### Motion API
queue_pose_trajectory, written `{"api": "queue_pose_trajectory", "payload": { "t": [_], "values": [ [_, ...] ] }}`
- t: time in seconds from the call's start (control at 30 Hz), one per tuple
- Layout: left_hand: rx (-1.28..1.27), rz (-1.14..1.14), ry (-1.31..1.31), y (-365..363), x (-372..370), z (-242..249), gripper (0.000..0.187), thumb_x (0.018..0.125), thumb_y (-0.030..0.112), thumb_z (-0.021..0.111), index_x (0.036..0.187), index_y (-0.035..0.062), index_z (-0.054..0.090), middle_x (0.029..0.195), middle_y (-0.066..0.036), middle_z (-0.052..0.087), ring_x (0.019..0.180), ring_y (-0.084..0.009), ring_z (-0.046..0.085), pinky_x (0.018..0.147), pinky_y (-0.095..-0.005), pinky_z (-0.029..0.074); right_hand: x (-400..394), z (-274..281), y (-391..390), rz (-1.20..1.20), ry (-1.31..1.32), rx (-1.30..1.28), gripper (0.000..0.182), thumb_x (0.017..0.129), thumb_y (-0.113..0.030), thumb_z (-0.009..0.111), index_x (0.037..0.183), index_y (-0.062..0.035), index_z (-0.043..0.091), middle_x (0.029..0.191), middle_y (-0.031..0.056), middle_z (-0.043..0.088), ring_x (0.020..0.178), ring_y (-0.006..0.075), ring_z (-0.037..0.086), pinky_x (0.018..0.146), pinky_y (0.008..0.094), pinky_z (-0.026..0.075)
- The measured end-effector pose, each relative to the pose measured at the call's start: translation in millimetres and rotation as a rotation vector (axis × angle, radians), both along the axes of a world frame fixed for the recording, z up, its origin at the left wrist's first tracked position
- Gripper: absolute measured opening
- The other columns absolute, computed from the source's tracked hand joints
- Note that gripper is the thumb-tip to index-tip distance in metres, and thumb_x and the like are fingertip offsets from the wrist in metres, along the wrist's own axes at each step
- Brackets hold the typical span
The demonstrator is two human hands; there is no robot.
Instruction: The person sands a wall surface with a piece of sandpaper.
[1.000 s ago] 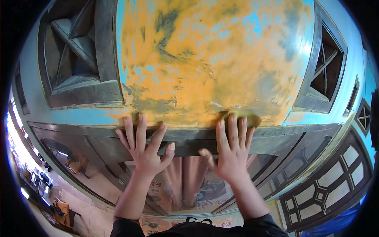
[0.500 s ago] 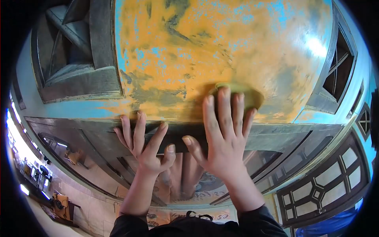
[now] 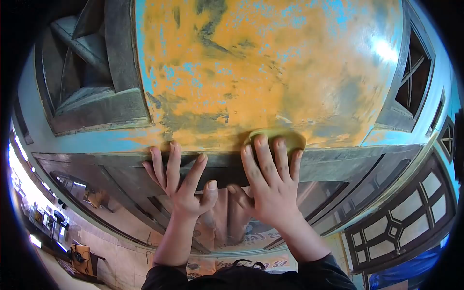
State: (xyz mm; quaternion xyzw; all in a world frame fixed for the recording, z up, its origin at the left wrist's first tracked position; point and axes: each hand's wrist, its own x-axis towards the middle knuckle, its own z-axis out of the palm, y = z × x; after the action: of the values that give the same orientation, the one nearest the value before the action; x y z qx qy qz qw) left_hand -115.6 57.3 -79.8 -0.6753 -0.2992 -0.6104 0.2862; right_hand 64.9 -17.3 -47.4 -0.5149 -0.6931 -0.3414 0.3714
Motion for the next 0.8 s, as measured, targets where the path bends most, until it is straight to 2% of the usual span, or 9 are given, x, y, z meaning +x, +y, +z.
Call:
{"api": "queue_pose_trajectory", "payload": {
  "t": [0.1,0.13,0.17,0.27,0.37,0.4,0.5,0.7,0.8],
  "values": [
    [0.014,0.03,0.039,-1.6,-0.9,0.5,0.046,0.096,0.042,0.045,0.12,0.0092,0.067,0.149,-0.025,0.043,0.145,-0.0491,0.025,0.118,-0.0598,0.007,-4.4,6.8,2.4,-0.009,0.007,0.013,0.065,0.087,-0.049,0.059,0.144,-0.0194,0.051,0.153,0.0047,0.043,0.142,0.0308,0.035,0.117,0.0582,0.007],
    [0.008,0.034,0.04,-1.9,-0.6,0.6,0.046,0.096,0.042,0.045,0.12,0.0092,0.067,0.149,-0.025,0.043,0.145,-0.0491,0.024,0.118,-0.0597,0.007,-5.1,14.6,2.7,-0.019,-0.065,-0.008,0.075,0.083,-0.047,0.068,0.146,-0.0121,0.048,0.157,0.0171,0.034,0.147,0.0415,0.023,0.116,0.0629,0.005],
    [0.007,0.039,0.04,-1.6,-0.2,1.2,0.046,0.096,0.042,0.045,0.12,0.0092,0.067,0.149,-0.025,0.043,0.145,-0.049,0.024,0.118,-0.0597,0.007,-5.9,18.2,1.8,-0.013,-0.066,-0.016,0.075,0.083,-0.047,0.068,0.146,-0.0121,0.048,0.157,0.0171,0.034,0.147,0.0414,0.023,0.116,0.0627,0.005],
    [-0.007,-0.004,-0.018,0.1,0.3,-1.1,0.041,0.091,0.043,0.053,0.117,0.0179,0.072,0.146,-0.018,0.049,0.145,-0.0447,0.026,0.119,-0.0576,0.004,-3.3,15.3,1.5,-0.008,-0.076,-0.009,0.074,0.083,-0.046,0.068,0.146,-0.0121,0.047,0.156,0.0166,0.035,0.148,0.041,0.023,0.117,0.0616,0.006],
    [-0.004,-0.006,-0.004,1.7,-1.5,-2.6,0.042,0.091,0.043,0.054,0.118,0.0171,0.072,0.147,-0.018,0.048,0.145,-0.045,0.026,0.119,-0.0581,0.003,23.9,-6.4,-1.0,-0.052,-0.085,0.025,0.074,0.084,-0.045,0.068,0.146,-0.0106,0.047,0.156,0.0188,0.034,0.148,0.0417,0.022,0.117,0.0614,0.007],
    [0.001,-0.009,-0.002,3.6,-1.4,-1.7,0.042,0.091,0.043,0.054,0.118,0.0168,0.071,0.147,-0.018,0.048,0.145,-0.0451,0.026,0.119,-0.0582,0.003,32.9,-3.3,-2.7,-0.095,-0.079,0.039,0.075,0.086,-0.044,0.066,0.148,-0.0076,0.043,0.157,0.0228,0.03,0.148,0.0444,0.02,0.117,0.0619,0.007],
    [-0.016,-0.003,0.006,1.0,-2.2,-4.6,0.043,0.09,0.043,0.054,0.118,0.0158,0.071,0.147,-0.018,0.048,0.146,-0.0455,0.025,0.119,-0.0587,0.002,40.9,22.3,-4.3,-0.114,0.083,0.1,0.07,0.087,-0.045,0.064,0.147,-0.0126,0.046,0.156,0.0178,0.035,0.145,0.0417,0.027,0.116,0.062,0.01],
    [-0.021,0.044,0.068,-1.5,-0.2,4.1,0.048,0.089,0.048,0.058,0.124,0.0164,0.068,0.149,-0.018,0.045,0.146,-0.0484,0.02,0.116,-0.0645,-0.004,55.8,-3.1,-11.0,-0.143,0.046,0.071,0.075,0.086,-0.045,0.067,0.147,-0.0097,0.044,0.156,0.02,0.034,0.146,0.0449,0.024,0.115,0.0649,0.012],
    [0.0,0.085,0.113,-1.6,1.6,10.1,0.053,0.087,0.053,0.061,0.128,0.0195,0.065,0.152,-0.016,0.043,0.146,-0.0502,0.018,0.113,-0.0684,-0.008,66.2,9.1,-9.8,-0.161,0.044,0.109,0.074,0.086,-0.043,0.068,0.147,-0.0106,0.044,0.157,0.0197,0.032,0.146,0.0446,0.023,0.116,0.0635,0.011]
  ]
}}
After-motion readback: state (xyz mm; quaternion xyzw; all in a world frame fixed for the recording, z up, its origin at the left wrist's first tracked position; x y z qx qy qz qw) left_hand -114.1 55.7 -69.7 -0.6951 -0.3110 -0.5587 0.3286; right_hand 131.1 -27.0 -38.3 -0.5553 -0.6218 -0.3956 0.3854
